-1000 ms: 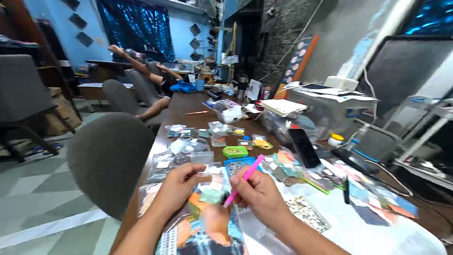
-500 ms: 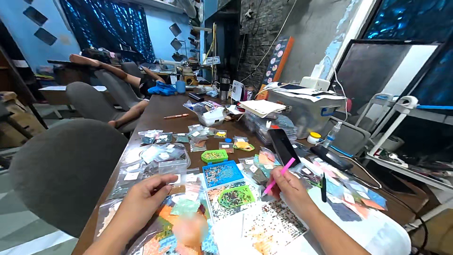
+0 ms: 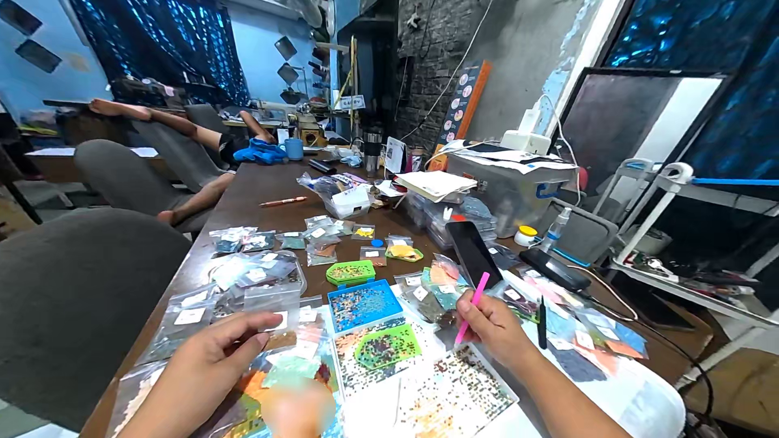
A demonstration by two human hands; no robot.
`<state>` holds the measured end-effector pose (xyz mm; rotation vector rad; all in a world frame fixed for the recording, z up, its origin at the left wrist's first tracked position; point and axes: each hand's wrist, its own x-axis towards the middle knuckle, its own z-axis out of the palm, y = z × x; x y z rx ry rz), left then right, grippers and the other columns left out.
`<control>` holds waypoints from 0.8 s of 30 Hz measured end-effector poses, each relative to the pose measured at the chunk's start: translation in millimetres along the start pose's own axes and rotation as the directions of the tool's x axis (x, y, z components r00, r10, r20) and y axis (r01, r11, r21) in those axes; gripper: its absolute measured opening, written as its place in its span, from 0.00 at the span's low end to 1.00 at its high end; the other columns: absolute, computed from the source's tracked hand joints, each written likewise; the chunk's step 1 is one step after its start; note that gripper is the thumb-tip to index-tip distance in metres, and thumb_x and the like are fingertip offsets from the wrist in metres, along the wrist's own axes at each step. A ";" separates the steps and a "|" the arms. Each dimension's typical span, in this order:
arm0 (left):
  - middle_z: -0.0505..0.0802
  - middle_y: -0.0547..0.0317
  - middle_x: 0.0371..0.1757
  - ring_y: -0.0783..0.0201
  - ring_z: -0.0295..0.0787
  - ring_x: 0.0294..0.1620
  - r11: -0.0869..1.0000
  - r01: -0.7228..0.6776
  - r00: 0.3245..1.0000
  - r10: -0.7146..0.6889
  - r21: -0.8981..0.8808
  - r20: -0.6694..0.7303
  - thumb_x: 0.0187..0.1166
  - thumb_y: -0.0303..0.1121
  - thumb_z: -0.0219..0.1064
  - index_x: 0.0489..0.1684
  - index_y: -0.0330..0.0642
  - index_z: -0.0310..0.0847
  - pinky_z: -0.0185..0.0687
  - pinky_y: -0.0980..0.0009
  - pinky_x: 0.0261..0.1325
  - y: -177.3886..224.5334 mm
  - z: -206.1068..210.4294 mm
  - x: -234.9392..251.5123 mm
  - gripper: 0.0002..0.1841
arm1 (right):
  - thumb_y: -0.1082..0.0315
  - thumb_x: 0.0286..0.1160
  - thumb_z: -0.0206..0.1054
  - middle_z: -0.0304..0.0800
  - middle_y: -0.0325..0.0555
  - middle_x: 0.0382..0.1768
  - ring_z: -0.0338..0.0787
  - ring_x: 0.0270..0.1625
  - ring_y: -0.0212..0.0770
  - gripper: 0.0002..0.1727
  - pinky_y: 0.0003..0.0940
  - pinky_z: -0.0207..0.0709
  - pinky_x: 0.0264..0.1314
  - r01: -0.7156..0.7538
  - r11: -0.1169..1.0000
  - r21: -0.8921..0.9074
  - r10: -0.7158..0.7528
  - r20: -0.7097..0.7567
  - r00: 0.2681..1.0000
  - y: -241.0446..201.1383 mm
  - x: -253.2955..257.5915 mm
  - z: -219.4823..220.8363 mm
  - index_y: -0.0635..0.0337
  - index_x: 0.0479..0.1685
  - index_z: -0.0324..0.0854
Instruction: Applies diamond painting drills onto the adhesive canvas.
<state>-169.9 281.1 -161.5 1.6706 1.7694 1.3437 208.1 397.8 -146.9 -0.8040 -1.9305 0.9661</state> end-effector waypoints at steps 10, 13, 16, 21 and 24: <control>0.92 0.58 0.52 0.76 0.87 0.42 0.999 0.048 0.998 -0.048 0.005 0.037 0.76 0.29 0.63 0.56 0.37 0.88 0.84 0.77 0.46 4.9 -4.3 -2.3 0.15 | 0.60 0.86 0.55 0.80 0.21 0.19 0.79 0.23 0.14 0.17 0.13 0.75 0.29 0.024 1.000 0.001 -0.024 0.017 1.000 -1.3 -0.1 -1.8 0.50 0.25 0.79; 0.92 0.58 0.52 0.77 0.86 0.41 0.999 0.033 0.999 -0.033 0.012 0.043 0.76 0.29 0.63 0.56 0.36 0.88 0.83 0.78 0.45 5.6 -4.5 -2.5 0.15 | 0.61 0.85 0.55 0.78 0.21 0.18 0.77 0.22 0.13 0.17 0.12 0.73 0.28 0.017 1.000 -0.019 -0.017 0.001 1.000 -2.2 0.3 -2.4 0.50 0.24 0.79; 0.92 0.55 0.53 0.75 0.86 0.41 0.999 0.043 0.998 -0.044 0.025 0.050 0.77 0.28 0.63 0.57 0.35 0.87 0.83 0.76 0.45 8.8 -5.2 -3.0 0.15 | 0.63 0.83 0.55 0.75 0.23 0.18 0.75 0.21 0.14 0.16 0.13 0.72 0.27 -0.014 0.999 -0.051 0.012 -0.043 0.999 -4.2 1.2 -2.8 0.51 0.23 0.78; 0.91 0.55 0.53 0.76 0.86 0.41 0.999 0.045 0.997 -0.046 0.029 0.060 0.77 0.28 0.62 0.57 0.36 0.87 0.82 0.76 0.44 7.7 -5.8 -2.6 0.15 | 0.63 0.82 0.56 0.72 0.25 0.14 0.72 0.17 0.17 0.17 0.15 0.67 0.23 -0.086 0.989 -0.123 0.068 -0.146 0.987 -6.1 3.3 -5.8 0.52 0.20 0.76; 0.92 0.56 0.52 0.76 0.85 0.39 0.999 0.046 0.997 -0.047 0.019 0.056 0.76 0.28 0.62 0.57 0.35 0.87 0.82 0.77 0.42 7.0 -5.7 -2.5 0.15 | 0.63 0.82 0.56 0.70 0.26 0.14 0.71 0.17 0.19 0.17 0.17 0.66 0.23 -0.119 0.980 -0.157 0.090 -0.180 0.980 -5.7 3.4 -7.0 0.53 0.21 0.76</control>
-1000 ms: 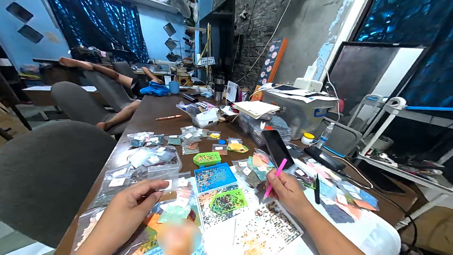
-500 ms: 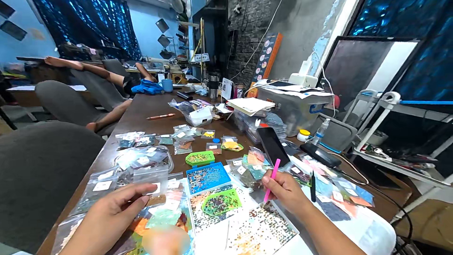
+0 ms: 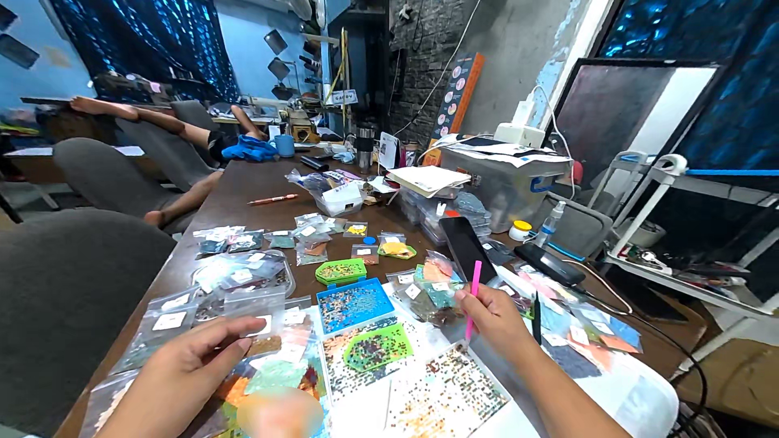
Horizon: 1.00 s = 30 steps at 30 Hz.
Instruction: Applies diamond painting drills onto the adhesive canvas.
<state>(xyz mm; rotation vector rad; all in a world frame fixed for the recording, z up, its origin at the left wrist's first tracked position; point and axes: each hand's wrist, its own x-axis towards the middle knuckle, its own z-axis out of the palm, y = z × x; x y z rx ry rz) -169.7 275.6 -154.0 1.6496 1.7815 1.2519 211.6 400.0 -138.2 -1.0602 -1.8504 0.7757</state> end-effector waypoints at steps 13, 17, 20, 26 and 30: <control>0.92 0.57 0.52 0.76 0.85 0.38 0.999 0.032 0.999 -0.032 -0.001 0.003 0.77 0.28 0.63 0.57 0.37 0.88 0.82 0.77 0.41 1.5 -1.1 0.0 0.15 | 0.67 0.88 0.56 0.74 0.33 0.15 0.72 0.16 0.24 0.18 0.20 0.67 0.23 -0.065 0.998 -0.021 0.061 -0.168 0.984 -1.3 2.7 1.3 0.57 0.23 0.76; 0.92 0.57 0.53 0.76 0.86 0.40 1.000 0.032 0.999 -0.032 0.000 0.009 0.77 0.27 0.63 0.58 0.36 0.87 0.82 0.77 0.43 3.1 -1.7 -0.1 0.15 | 0.67 0.87 0.58 0.74 0.32 0.15 0.72 0.17 0.24 0.18 0.20 0.67 0.23 -0.078 0.997 -0.029 0.074 -0.132 0.989 -1.9 2.3 0.7 0.57 0.23 0.78; 0.92 0.57 0.53 0.76 0.86 0.40 0.999 0.033 0.999 -0.033 -0.001 0.009 0.77 0.27 0.63 0.58 0.36 0.87 0.82 0.77 0.44 3.9 -1.3 -0.5 0.15 | 0.67 0.84 0.60 0.75 0.32 0.14 0.74 0.17 0.24 0.17 0.21 0.69 0.24 -0.091 0.995 -0.051 0.087 -0.079 0.993 -2.9 1.3 -0.5 0.58 0.22 0.80; 0.92 0.55 0.52 0.76 0.86 0.40 1.000 0.021 1.000 -0.021 0.010 0.005 0.77 0.27 0.63 0.58 0.35 0.87 0.82 0.77 0.43 3.1 -1.4 -0.5 0.14 | 0.68 0.81 0.61 0.76 0.30 0.13 0.75 0.17 0.22 0.18 0.19 0.70 0.24 -0.079 0.996 -0.038 0.077 -0.052 0.996 0.5 1.9 -0.6 0.56 0.17 0.79; 0.92 0.55 0.54 0.75 0.86 0.42 1.000 0.019 1.000 -0.019 0.010 0.009 0.77 0.27 0.63 0.58 0.35 0.87 0.83 0.76 0.46 3.1 -1.4 -0.3 0.14 | 0.68 0.80 0.61 0.77 0.31 0.13 0.75 0.17 0.22 0.18 0.19 0.70 0.23 -0.076 0.997 -0.030 0.074 -0.050 0.996 0.3 1.7 -0.4 0.55 0.16 0.78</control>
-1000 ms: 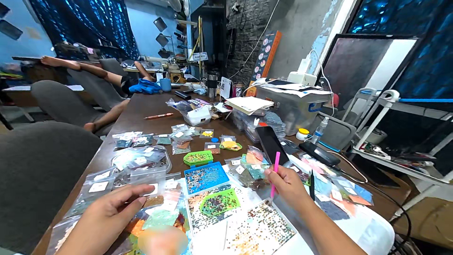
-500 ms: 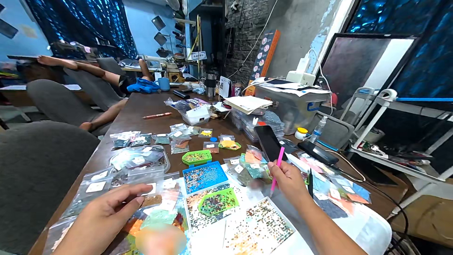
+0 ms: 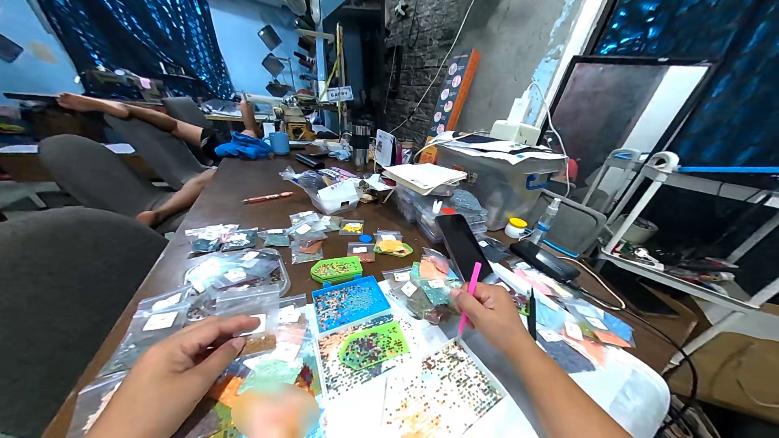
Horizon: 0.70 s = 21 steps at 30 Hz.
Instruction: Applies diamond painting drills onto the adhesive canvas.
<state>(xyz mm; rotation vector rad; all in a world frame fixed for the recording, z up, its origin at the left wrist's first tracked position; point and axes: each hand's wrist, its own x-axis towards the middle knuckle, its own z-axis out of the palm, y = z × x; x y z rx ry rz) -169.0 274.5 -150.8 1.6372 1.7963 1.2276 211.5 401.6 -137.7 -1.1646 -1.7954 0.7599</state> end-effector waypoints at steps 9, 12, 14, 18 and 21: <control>0.92 0.57 0.53 0.77 0.85 0.39 1.000 0.001 1.000 -0.001 -0.009 -0.003 0.77 0.28 0.63 0.57 0.35 0.87 0.82 0.78 0.42 -1.3 0.3 0.2 0.15 | 0.69 0.79 0.61 0.77 0.28 0.13 0.75 0.17 0.19 0.19 0.17 0.70 0.23 0.015 0.999 0.034 -0.016 0.036 0.999 -1.5 -0.8 1.6 0.53 0.15 0.78; 0.92 0.57 0.53 0.77 0.85 0.38 1.000 0.004 1.000 -0.004 -0.017 -0.001 0.77 0.28 0.63 0.57 0.36 0.87 0.81 0.78 0.41 -1.8 0.8 0.5 0.14 | 0.69 0.79 0.62 0.77 0.28 0.13 0.75 0.17 0.19 0.19 0.17 0.70 0.23 0.026 0.999 0.026 -0.027 0.040 0.999 -1.0 -0.8 1.7 0.53 0.14 0.78; 0.92 0.57 0.52 0.77 0.85 0.39 1.000 -0.001 1.000 0.001 -0.016 -0.004 0.77 0.27 0.63 0.57 0.35 0.87 0.81 0.78 0.42 -0.8 0.9 0.3 0.14 | 0.69 0.79 0.61 0.77 0.28 0.13 0.75 0.17 0.19 0.19 0.16 0.69 0.22 0.037 0.999 0.035 -0.038 0.046 0.998 -0.2 -1.2 2.2 0.53 0.14 0.79; 0.92 0.57 0.52 0.77 0.86 0.40 1.000 -0.013 1.000 0.012 -0.018 -0.008 0.76 0.27 0.63 0.57 0.35 0.87 0.82 0.79 0.44 -1.1 1.3 0.2 0.14 | 0.69 0.79 0.61 0.78 0.28 0.13 0.76 0.17 0.19 0.18 0.16 0.70 0.23 0.041 0.998 0.047 -0.044 0.054 0.998 1.2 -1.1 3.1 0.54 0.15 0.79; 0.92 0.57 0.53 0.77 0.85 0.40 1.000 -0.005 1.000 0.005 -0.008 0.002 0.77 0.27 0.63 0.58 0.35 0.87 0.82 0.78 0.43 0.4 0.8 0.0 0.14 | 0.68 0.79 0.61 0.77 0.28 0.13 0.75 0.17 0.19 0.18 0.17 0.70 0.23 0.038 0.999 0.031 -0.039 0.061 0.997 0.4 -1.2 3.4 0.54 0.15 0.79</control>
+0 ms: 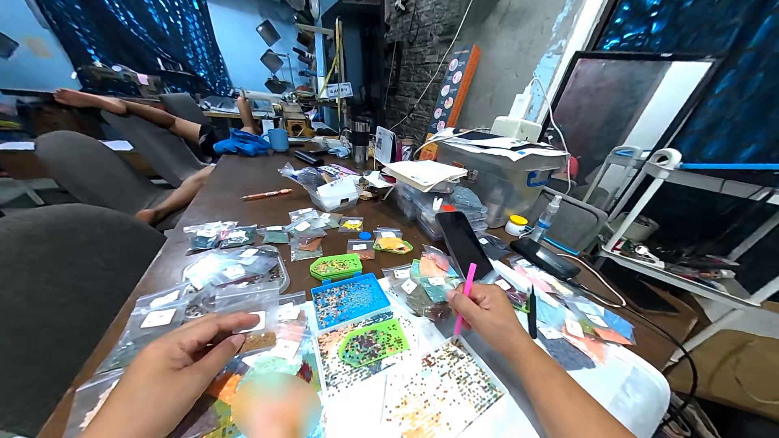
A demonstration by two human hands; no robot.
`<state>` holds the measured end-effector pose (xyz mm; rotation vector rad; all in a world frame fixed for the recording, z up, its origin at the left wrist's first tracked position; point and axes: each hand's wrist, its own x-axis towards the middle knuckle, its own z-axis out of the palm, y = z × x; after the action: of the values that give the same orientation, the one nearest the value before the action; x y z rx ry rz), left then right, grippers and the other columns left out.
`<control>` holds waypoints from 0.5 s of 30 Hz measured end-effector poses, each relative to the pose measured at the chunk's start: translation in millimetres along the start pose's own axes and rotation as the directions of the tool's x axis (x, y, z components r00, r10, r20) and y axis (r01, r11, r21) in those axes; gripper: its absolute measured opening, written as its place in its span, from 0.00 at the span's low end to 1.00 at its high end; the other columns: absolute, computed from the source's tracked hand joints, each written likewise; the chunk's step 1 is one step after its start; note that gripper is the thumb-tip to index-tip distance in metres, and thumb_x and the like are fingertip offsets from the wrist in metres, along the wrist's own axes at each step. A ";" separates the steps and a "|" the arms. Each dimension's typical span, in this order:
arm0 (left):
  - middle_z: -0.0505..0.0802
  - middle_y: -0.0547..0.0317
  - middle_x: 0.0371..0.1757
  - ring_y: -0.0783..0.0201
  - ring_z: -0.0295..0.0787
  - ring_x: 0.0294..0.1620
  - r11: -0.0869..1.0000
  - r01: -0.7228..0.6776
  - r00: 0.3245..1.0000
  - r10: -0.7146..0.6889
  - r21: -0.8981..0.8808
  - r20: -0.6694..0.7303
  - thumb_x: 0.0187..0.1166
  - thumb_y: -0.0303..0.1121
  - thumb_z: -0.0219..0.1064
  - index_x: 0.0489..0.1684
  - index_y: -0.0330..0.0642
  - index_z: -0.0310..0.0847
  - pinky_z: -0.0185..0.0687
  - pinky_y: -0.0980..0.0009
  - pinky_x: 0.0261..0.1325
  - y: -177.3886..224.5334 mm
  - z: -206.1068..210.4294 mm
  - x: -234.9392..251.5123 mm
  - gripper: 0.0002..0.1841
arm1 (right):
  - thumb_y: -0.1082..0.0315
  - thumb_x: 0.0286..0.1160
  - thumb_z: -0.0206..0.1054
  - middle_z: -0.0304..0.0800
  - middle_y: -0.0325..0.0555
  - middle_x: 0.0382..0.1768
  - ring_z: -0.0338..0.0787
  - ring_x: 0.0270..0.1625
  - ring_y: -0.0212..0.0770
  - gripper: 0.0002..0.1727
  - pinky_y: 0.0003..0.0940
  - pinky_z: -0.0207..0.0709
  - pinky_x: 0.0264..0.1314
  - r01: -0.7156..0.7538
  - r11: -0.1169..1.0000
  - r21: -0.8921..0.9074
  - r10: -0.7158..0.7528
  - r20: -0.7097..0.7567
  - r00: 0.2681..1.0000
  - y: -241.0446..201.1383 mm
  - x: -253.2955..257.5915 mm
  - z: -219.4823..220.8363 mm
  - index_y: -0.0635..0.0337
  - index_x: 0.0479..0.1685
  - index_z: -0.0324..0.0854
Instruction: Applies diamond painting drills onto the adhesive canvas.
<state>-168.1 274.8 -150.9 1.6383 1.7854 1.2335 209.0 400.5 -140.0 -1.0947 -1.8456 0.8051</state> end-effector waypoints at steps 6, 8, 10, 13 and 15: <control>0.92 0.56 0.55 0.76 0.86 0.42 1.000 -0.002 1.000 0.002 0.009 -0.002 0.77 0.27 0.63 0.58 0.36 0.87 0.83 0.77 0.46 -0.7 -0.3 0.0 0.14 | 0.68 0.80 0.61 0.77 0.28 0.13 0.76 0.17 0.19 0.19 0.17 0.70 0.23 0.007 1.000 -0.002 -0.007 -0.002 1.000 0.7 0.1 0.2 0.54 0.15 0.78; 0.92 0.56 0.54 0.77 0.86 0.41 1.000 -0.002 1.000 0.002 0.005 -0.005 0.77 0.27 0.63 0.57 0.36 0.87 0.82 0.78 0.43 -0.8 -0.1 0.2 0.14 | 0.70 0.81 0.60 0.78 0.30 0.14 0.76 0.17 0.20 0.19 0.17 0.70 0.23 -0.020 1.000 0.014 0.020 -0.008 1.000 -2.8 -0.3 0.1 0.55 0.16 0.78; 0.92 0.57 0.52 0.78 0.85 0.38 1.000 0.002 1.000 -0.002 -0.001 -0.008 0.77 0.27 0.63 0.57 0.36 0.87 0.81 0.79 0.40 0.4 -0.1 -0.2 0.14 | 0.70 0.82 0.60 0.77 0.31 0.14 0.76 0.17 0.21 0.19 0.18 0.71 0.24 -0.039 0.999 0.009 0.039 -0.013 0.999 -5.4 -0.4 -0.3 0.56 0.16 0.77; 0.91 0.59 0.51 0.78 0.84 0.37 1.000 0.007 1.000 -0.007 -0.005 -0.013 0.76 0.27 0.64 0.57 0.36 0.87 0.80 0.80 0.39 1.6 0.1 -0.5 0.15 | 0.71 0.82 0.61 0.77 0.32 0.14 0.76 0.17 0.22 0.19 0.18 0.71 0.24 -0.047 0.999 0.011 0.047 -0.022 0.999 -6.3 -0.7 -0.3 0.56 0.16 0.77; 0.92 0.59 0.52 0.79 0.85 0.38 1.000 0.001 1.000 -0.001 -0.010 -0.011 0.76 0.27 0.63 0.57 0.37 0.87 0.81 0.80 0.40 0.4 0.2 0.0 0.15 | 0.71 0.81 0.60 0.78 0.32 0.14 0.76 0.17 0.22 0.19 0.17 0.71 0.23 -0.039 0.999 0.015 0.040 -0.026 0.999 -6.1 -0.6 -0.3 0.56 0.16 0.78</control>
<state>-167.8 274.8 -150.7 1.6280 1.7834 1.2513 207.1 397.5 -135.0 -1.1307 -1.7986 0.8219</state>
